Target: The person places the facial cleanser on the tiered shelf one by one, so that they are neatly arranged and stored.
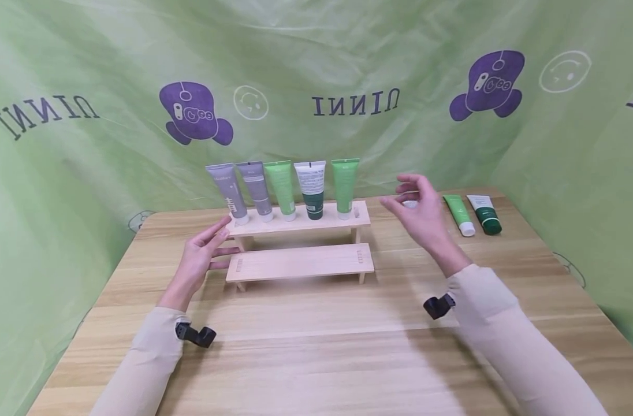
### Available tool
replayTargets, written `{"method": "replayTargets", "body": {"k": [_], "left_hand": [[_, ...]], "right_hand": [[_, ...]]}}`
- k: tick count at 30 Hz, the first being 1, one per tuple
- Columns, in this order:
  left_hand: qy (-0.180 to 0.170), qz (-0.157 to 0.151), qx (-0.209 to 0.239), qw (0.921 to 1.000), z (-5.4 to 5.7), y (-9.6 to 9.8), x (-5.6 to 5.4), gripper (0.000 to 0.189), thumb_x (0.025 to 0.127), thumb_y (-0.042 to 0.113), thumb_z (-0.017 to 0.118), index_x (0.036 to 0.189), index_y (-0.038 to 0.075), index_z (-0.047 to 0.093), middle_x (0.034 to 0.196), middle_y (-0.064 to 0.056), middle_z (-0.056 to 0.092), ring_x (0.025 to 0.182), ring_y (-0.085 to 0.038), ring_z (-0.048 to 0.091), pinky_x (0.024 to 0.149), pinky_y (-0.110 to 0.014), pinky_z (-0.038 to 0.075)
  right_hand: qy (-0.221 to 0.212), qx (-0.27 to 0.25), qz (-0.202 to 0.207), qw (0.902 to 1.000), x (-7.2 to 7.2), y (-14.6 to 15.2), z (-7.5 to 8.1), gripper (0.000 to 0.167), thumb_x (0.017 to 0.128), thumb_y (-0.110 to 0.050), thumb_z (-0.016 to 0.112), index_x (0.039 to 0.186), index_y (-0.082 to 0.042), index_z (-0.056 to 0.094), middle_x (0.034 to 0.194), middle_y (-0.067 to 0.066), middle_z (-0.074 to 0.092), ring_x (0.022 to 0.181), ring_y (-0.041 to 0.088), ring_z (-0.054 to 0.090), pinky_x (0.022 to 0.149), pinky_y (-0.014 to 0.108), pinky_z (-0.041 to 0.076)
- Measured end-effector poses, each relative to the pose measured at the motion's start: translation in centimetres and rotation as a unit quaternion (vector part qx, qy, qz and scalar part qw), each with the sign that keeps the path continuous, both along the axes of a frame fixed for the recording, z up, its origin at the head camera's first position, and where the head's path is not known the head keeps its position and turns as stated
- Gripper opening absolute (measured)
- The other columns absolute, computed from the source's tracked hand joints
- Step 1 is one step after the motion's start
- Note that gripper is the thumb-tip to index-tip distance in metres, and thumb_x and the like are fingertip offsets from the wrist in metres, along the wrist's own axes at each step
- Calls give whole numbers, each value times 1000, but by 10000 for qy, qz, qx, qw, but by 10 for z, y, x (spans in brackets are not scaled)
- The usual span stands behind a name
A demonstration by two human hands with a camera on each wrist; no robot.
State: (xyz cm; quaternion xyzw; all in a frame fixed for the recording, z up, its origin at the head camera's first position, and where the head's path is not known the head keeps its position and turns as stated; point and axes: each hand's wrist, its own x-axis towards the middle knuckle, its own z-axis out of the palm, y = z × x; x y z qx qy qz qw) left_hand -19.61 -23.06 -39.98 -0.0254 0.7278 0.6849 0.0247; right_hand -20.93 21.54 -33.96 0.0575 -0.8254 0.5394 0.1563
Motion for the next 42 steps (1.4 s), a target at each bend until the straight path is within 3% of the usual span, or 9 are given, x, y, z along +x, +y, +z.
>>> {"method": "replayTargets", "body": {"k": [8, 13, 16, 20, 22, 29, 36, 39, 42], "left_hand": [[-47, -11, 37, 10000, -1, -1, 0, 49, 102, 34, 60, 149, 26, 50, 139, -23, 55, 103, -33, 71, 85, -51, 60], [-58, 36, -1, 10000, -2, -2, 0, 51, 100, 37, 62, 149, 26, 51, 140, -21, 55, 98, -27, 73, 85, -52, 60], [-70, 35, 30, 10000, -2, -3, 0, 51, 101, 37, 62, 149, 26, 50, 139, -21, 56, 99, -28, 72, 84, -52, 60], [-93, 40, 53, 9999, -2, -4, 0, 51, 101, 37, 62, 149, 26, 50, 140, -22, 55, 106, -37, 69, 84, -51, 60], [-115, 44, 31, 9999, -2, -4, -1, 52, 100, 38, 64, 149, 27, 51, 141, -20, 55, 109, -40, 67, 84, -51, 60], [-105, 16, -43, 9999, 1, -2, -3, 50, 100, 39, 62, 148, 29, 51, 142, -18, 54, 110, -39, 67, 86, -53, 59], [-67, -75, -33, 9999, 0, -1, -5, 51, 101, 38, 61, 149, 27, 49, 140, -21, 55, 107, -35, 69, 86, -53, 59], [-83, -63, -26, 9999, 0, -1, -5, 51, 101, 38, 62, 149, 27, 50, 140, -21, 55, 106, -33, 70, 86, -53, 59], [-107, -51, -32, 9999, 0, 1, -5, 50, 101, 37, 62, 149, 28, 50, 141, -19, 55, 105, -33, 70, 85, -53, 60]], "right_hand": [[-743, -877, 68, 9933, -1, 66, -1, 67, 92, -18, 76, 146, 1, 41, 113, 0, 60, 90, 1, 67, 74, 23, 61], [-1436, -1169, 272, 9823, -3, 111, -2, 78, 95, -23, 72, 155, 2, 28, 106, -18, 63, 86, 2, 70, 76, 24, 61], [-1808, -1403, 471, 9723, -9, 136, -6, 65, 98, -21, 68, 152, -7, 34, 101, -21, 67, 87, 2, 70, 77, 24, 61], [-2143, -1656, 718, 9600, -16, 169, -13, 27, 101, -16, 63, 124, -18, 51, 98, -16, 71, 88, 4, 70, 77, 24, 61], [-2298, -1482, 912, 9576, -19, 184, -15, 15, 103, -15, 59, 115, -25, 57, 99, -16, 71, 90, 4, 70, 77, 23, 61], [-2871, -1236, 1141, 9430, -31, 222, -19, 26, 106, -18, 52, 99, -39, 66, 99, -16, 72, 92, 4, 69, 80, 21, 59], [-3279, 108, 936, 9400, -41, 241, -19, 9, 106, -35, 50, 107, -43, 55, 95, -31, 63, 91, -7, 63, 80, 16, 56], [-3166, 374, 706, 9452, -44, 244, -20, 34, 106, -36, 51, 137, -24, 56, 89, -31, 60, 85, -9, 61, 77, 16, 56], [-2985, 1037, 334, 9482, -43, 243, -24, 75, 105, -42, 50, 153, 10, 26, 94, -12, 66, 78, -10, 57, 72, 19, 57]]}}
